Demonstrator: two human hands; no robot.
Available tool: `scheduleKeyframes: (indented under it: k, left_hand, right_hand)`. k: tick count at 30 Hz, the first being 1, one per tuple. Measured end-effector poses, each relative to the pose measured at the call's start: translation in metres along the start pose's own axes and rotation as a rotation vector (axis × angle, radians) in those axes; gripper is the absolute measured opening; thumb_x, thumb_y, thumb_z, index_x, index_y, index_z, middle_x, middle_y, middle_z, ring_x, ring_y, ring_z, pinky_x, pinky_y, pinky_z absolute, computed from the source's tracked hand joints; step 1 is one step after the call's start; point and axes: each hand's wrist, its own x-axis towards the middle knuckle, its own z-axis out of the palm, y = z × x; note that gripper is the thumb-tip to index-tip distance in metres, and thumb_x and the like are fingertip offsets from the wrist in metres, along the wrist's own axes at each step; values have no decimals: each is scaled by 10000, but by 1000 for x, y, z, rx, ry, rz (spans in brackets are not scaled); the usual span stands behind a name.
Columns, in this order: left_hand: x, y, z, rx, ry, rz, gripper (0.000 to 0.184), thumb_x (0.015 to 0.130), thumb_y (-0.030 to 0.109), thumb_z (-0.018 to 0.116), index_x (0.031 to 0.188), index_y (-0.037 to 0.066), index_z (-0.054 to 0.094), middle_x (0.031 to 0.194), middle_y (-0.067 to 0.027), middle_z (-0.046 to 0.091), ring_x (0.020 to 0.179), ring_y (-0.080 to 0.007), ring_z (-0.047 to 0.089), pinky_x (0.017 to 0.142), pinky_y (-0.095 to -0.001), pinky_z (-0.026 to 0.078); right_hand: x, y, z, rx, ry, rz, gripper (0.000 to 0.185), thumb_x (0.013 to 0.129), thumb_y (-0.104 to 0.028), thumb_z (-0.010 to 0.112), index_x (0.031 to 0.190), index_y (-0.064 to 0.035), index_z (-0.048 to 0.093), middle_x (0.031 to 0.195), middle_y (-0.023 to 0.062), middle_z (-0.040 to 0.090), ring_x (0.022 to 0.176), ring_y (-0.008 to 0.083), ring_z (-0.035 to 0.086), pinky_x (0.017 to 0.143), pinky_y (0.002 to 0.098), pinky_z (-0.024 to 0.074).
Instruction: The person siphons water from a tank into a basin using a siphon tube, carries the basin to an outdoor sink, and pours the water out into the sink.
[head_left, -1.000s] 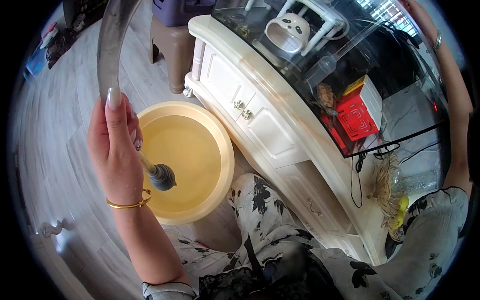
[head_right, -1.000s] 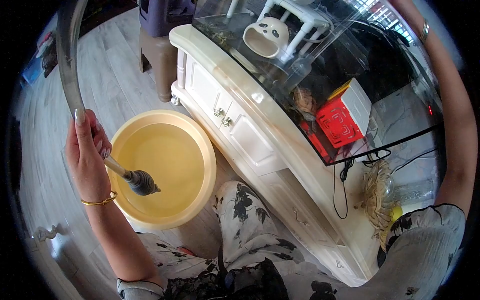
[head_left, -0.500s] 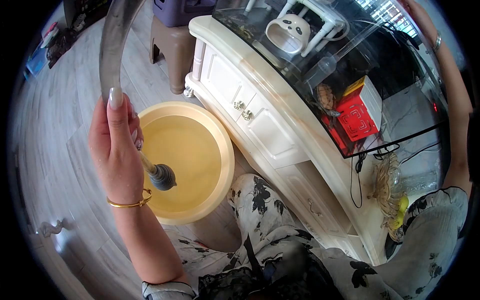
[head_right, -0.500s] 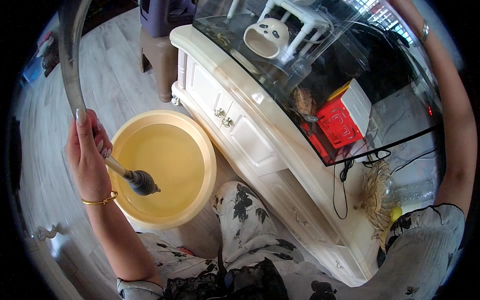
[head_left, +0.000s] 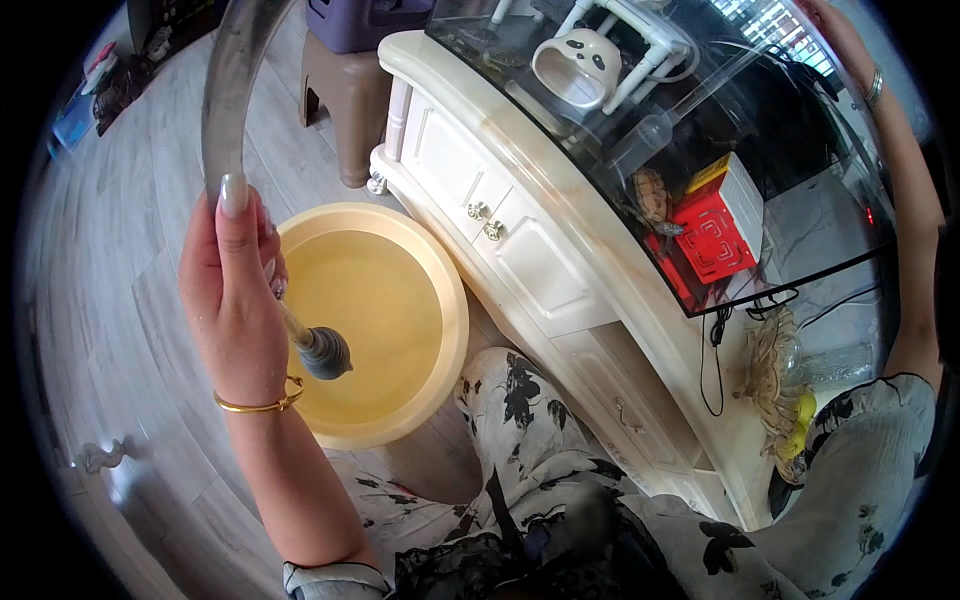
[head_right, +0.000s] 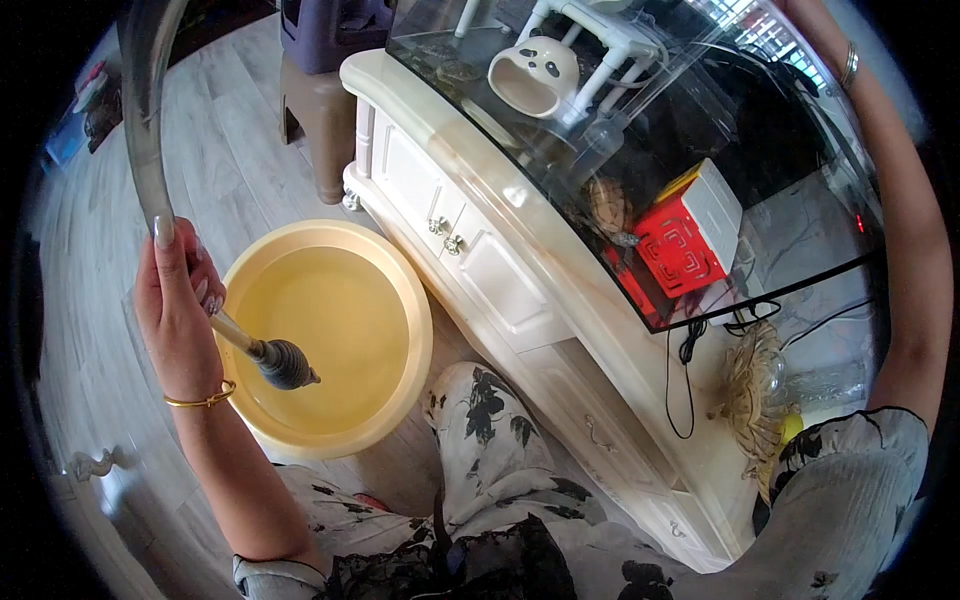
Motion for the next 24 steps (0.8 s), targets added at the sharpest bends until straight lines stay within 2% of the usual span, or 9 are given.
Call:
scheduleKeyframes:
  k: [3,6,9,12,21,24]
  left_hand:
    - [0,1,0,-7,-4,-13,255,884,282,387,768,70,469,560,46,342,473,-19,285,422,-161,240]
    - [1,0,-1,-21,-11,-20,253,885,278,386,769,69,468,561,46,343,474,-19,284,421,-162,239]
    - [0,0,0,-14,-1,-12,253,885,276,384,766,68,466,561,47,341,474,-18,280,421,-164,237]
    - [0,1,1,-11,7,-17,255,886,277,383,763,68,464,561,47,336,474,-19,278,420,-164,236]
    - [0,0,0,-17,-4,-15,258,887,280,378,758,70,455,566,45,333,477,-19,276,422,-164,236]
    - [0,0,0,-9,-2,-9,259,887,281,379,759,70,456,564,46,332,477,-18,274,423,-163,235]
  right_hand:
    - [3,7,-3,-154,-12,-146,242,794,-191,464,681,3,554,619,56,536,522,128,484,483,277,384]
    - [19,15,-19,-697,-148,-340,222,812,-186,436,894,-19,557,841,195,581,763,326,548,676,378,422]
    - [20,16,-21,-786,-115,-372,218,808,-177,438,889,-15,560,807,195,585,748,324,551,668,377,423]
    - [23,20,-23,-712,-127,-321,219,800,-184,451,910,-29,559,812,200,584,757,333,553,671,377,425]
    - [23,18,-21,-791,-125,-341,245,797,-212,454,942,-39,549,845,184,586,791,327,552,702,366,428]
    - [0,1,-1,-29,-18,-15,248,799,-190,458,685,5,558,623,61,542,525,131,492,491,274,393]
